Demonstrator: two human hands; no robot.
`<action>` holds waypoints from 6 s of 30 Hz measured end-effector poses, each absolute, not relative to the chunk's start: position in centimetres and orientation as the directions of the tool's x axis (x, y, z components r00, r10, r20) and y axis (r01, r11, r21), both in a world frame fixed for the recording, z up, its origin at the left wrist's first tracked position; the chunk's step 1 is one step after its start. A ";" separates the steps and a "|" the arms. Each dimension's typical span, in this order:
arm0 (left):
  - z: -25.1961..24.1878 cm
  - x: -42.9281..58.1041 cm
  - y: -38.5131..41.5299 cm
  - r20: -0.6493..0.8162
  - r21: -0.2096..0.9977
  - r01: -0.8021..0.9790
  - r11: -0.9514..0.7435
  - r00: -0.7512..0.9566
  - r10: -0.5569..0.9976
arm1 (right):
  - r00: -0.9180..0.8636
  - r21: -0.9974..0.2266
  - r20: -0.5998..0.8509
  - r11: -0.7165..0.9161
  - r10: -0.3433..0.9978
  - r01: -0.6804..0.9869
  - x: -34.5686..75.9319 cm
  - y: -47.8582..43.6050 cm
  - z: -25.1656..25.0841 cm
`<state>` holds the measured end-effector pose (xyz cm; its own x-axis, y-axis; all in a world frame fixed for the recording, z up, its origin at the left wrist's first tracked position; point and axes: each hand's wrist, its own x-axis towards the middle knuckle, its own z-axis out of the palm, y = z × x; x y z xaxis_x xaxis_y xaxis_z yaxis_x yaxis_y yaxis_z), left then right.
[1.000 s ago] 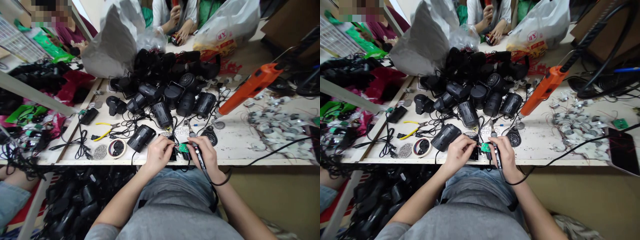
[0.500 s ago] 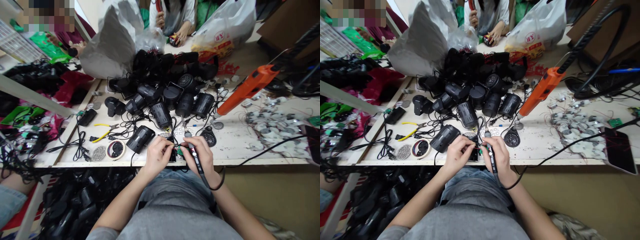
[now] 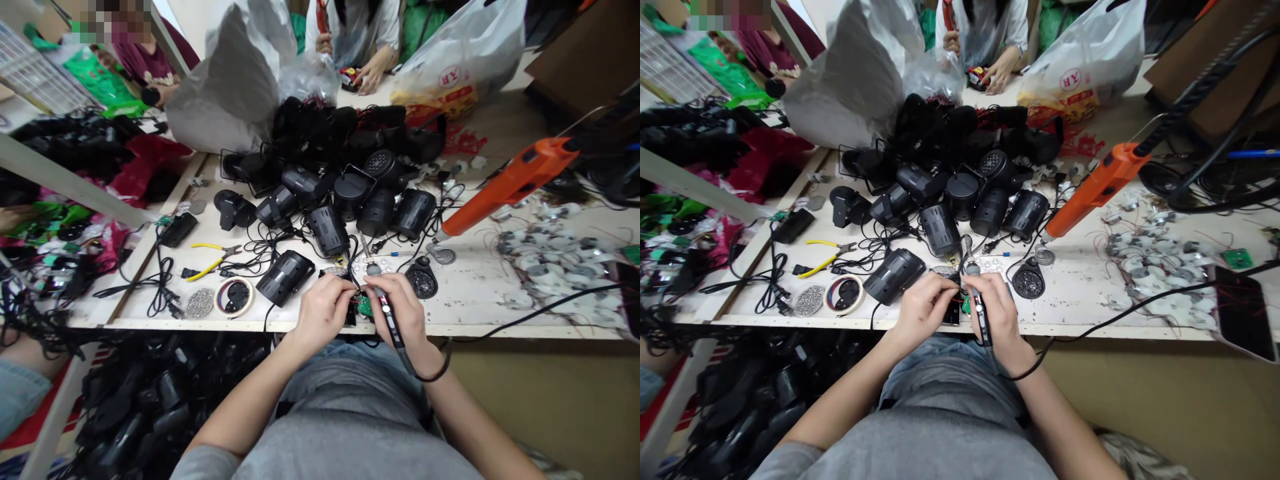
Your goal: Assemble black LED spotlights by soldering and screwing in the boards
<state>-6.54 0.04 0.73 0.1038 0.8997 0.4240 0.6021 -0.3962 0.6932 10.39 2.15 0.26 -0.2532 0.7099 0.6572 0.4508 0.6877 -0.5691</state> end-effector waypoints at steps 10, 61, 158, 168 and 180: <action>1.0 -6.7 0.1 0.398 0.700 0.612 -0.368 0.093 0.913 | -0.235 -0.559 0.657 0.673 0.716 0.484 9.9 2.3 0.0; 1.7 -7.3 -0.4 0.164 0.905 0.374 -0.201 0.130 0.978 | -0.147 -0.744 0.525 0.536 0.838 0.399 11.6 3.6 -0.7; 0.4 -3.8 -1.2 -0.181 0.983 -0.045 0.176 -0.184 0.966 | -0.267 -0.777 0.474 0.541 0.839 0.323 15.8 -4.6 2.0; 0.3 -3.7 -1.2 -0.193 0.980 -0.077 0.181 -0.193 0.962 | -0.254 -0.773 0.476 0.538 0.842 0.335 15.8 -4.6 1.9; 0.3 -3.7 -1.1 -0.192 0.981 -0.078 0.180 -0.201 0.960 | -0.255 -0.778 0.469 0.532 0.846 0.334 15.9 -4.6 2.0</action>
<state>-3.68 -1.12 0.26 -0.2013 0.9605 -0.1922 -0.0782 0.1798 0.9806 15.85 -4.62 1.97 -0.2552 0.8457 0.4686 0.3337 0.5319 -0.7783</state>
